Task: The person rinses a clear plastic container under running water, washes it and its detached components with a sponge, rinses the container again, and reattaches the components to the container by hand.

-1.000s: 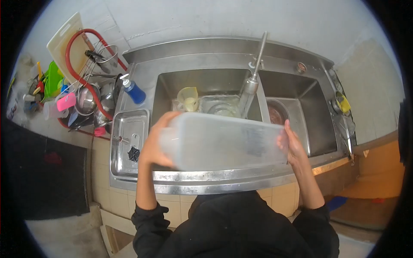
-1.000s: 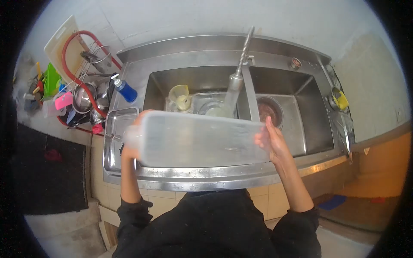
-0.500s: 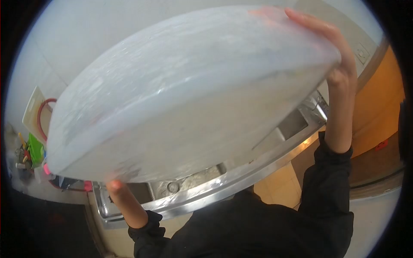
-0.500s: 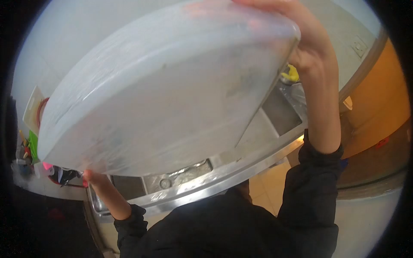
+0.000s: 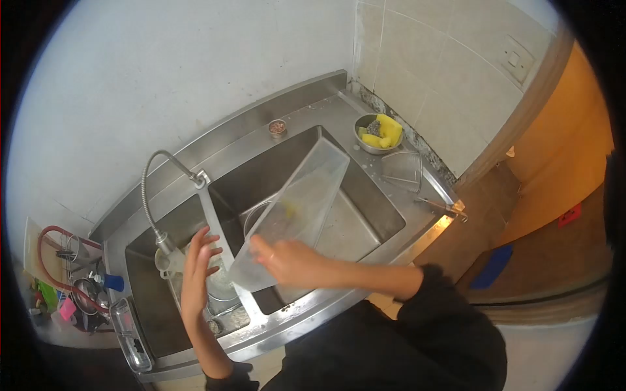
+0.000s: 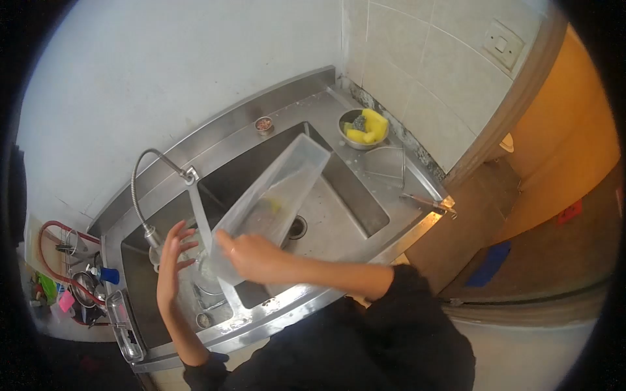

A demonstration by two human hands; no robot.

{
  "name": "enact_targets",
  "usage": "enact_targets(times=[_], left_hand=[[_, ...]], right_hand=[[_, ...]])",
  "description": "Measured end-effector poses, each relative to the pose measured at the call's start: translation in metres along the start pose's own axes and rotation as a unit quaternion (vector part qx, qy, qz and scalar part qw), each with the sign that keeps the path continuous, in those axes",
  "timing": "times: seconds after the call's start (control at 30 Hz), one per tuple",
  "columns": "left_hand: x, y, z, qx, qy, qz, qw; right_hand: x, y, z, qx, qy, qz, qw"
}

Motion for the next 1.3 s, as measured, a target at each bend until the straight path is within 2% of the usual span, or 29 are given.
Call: enact_targets(times=[0.07,0.1,0.13,0.17,0.2,0.27,0.3,0.33,0.4,0.47,0.53,0.57,0.6,0.63,0.67,0.7,0.73,0.77,0.8,0.87,0.93,1.0,1.07,1.3], left_hand=[[-0.035,0.035,-0.027,-0.176,-0.096,-0.073,0.977],[-0.053,0.046,-0.026,-0.178,-0.1,-0.072,0.976],[-0.063,0.066,-0.032,-0.176,-0.148,-0.155,0.961],[-0.069,0.082,-0.035,-0.174,-0.195,-0.237,0.936],[-0.076,0.092,-0.028,-0.178,-0.196,-0.237,0.935],[-0.075,0.124,-0.015,-0.427,-0.115,-0.321,0.837],[-0.074,0.142,-0.001,-0.52,0.009,-0.31,0.796],[-0.074,0.146,-0.008,-0.518,0.006,-0.312,0.796],[-0.075,0.16,-0.01,-0.497,0.106,-0.302,0.806],[-0.073,0.157,-0.008,-0.493,0.084,-0.311,0.808],[-0.074,0.144,0.0,-0.474,0.045,-0.272,0.836],[-0.073,0.141,0.009,-0.478,0.035,-0.27,0.835],[-0.072,0.137,0.024,-0.467,0.04,-0.246,0.849],[-0.069,0.132,0.037,-0.456,0.041,-0.219,0.862],[-0.066,0.127,0.043,-0.46,0.02,-0.209,0.863],[-0.066,0.124,0.053,-0.437,0.01,-0.194,0.878],[-0.065,0.122,0.061,-0.414,0.007,-0.178,0.893],[-0.064,0.122,0.069,-0.397,0.029,-0.158,0.904],[-0.063,0.122,0.072,-0.399,0.02,-0.148,0.905],[-0.066,0.125,0.078,-0.393,0.012,-0.127,0.911],[-0.069,0.131,0.072,-0.408,0.012,-0.144,0.901],[-0.072,0.138,0.065,-0.384,0.054,-0.118,0.914],[-0.073,0.143,0.053,-0.381,0.055,-0.111,0.916],[-0.063,0.133,0.035,-0.355,0.045,-0.056,0.932]], right_hand=[[0.008,0.006,0.005,-0.006,0.014,0.025,1.0],[0.009,0.013,-0.001,-0.004,0.007,-0.021,1.0],[0.012,0.018,-0.007,-0.002,-0.002,-0.064,0.998],[0.012,0.015,-0.01,-0.007,-0.002,-0.062,0.998],[0.014,0.015,-0.016,-0.002,-0.024,-0.081,0.996],[0.018,0.012,-0.021,0.0,-0.042,-0.102,0.994],[0.018,0.011,-0.026,-0.044,-0.062,-0.111,0.991],[0.02,0.007,-0.029,-0.087,-0.081,-0.122,0.985],[0.02,-0.004,-0.02,-0.069,-0.083,-0.14,0.984],[0.019,-0.021,-0.006,-0.112,-0.143,-0.261,0.948],[0.001,-0.074,0.047,-0.267,-0.146,-0.15,0.941],[-0.015,-0.103,0.099,-0.237,-0.036,-0.089,0.967],[-0.029,-0.143,0.152,-0.151,0.105,-0.069,0.981],[-0.045,-0.19,0.195,0.18,0.001,0.093,0.979],[-0.048,-0.237,0.248,0.126,0.16,0.178,0.963],[-0.051,-0.267,0.318,0.286,0.148,0.199,0.926],[-0.046,-0.286,0.355,0.413,0.199,0.191,0.868],[-0.04,-0.298,0.398,0.491,0.174,0.172,0.836],[-0.032,-0.301,0.443,0.478,0.254,0.112,0.833],[-0.029,-0.305,0.468,0.463,0.343,0.103,0.811],[-0.033,-0.301,0.489,0.471,0.347,0.058,0.809],[-0.027,-0.296,0.518,0.477,0.357,0.017,0.803],[-0.022,-0.276,0.555,0.474,0.351,-0.082,0.803],[-0.038,-0.304,0.513,0.41,0.296,-0.026,0.863]])
Point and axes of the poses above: each hand's wrist, its own x-axis away from the middle knuckle, its own y-axis out of the palm, z = x × y, the point moved 8 cm from there along -x, towards the middle knuckle, and after that the axes turned 5 degrees about z, right-handed, at the moved point
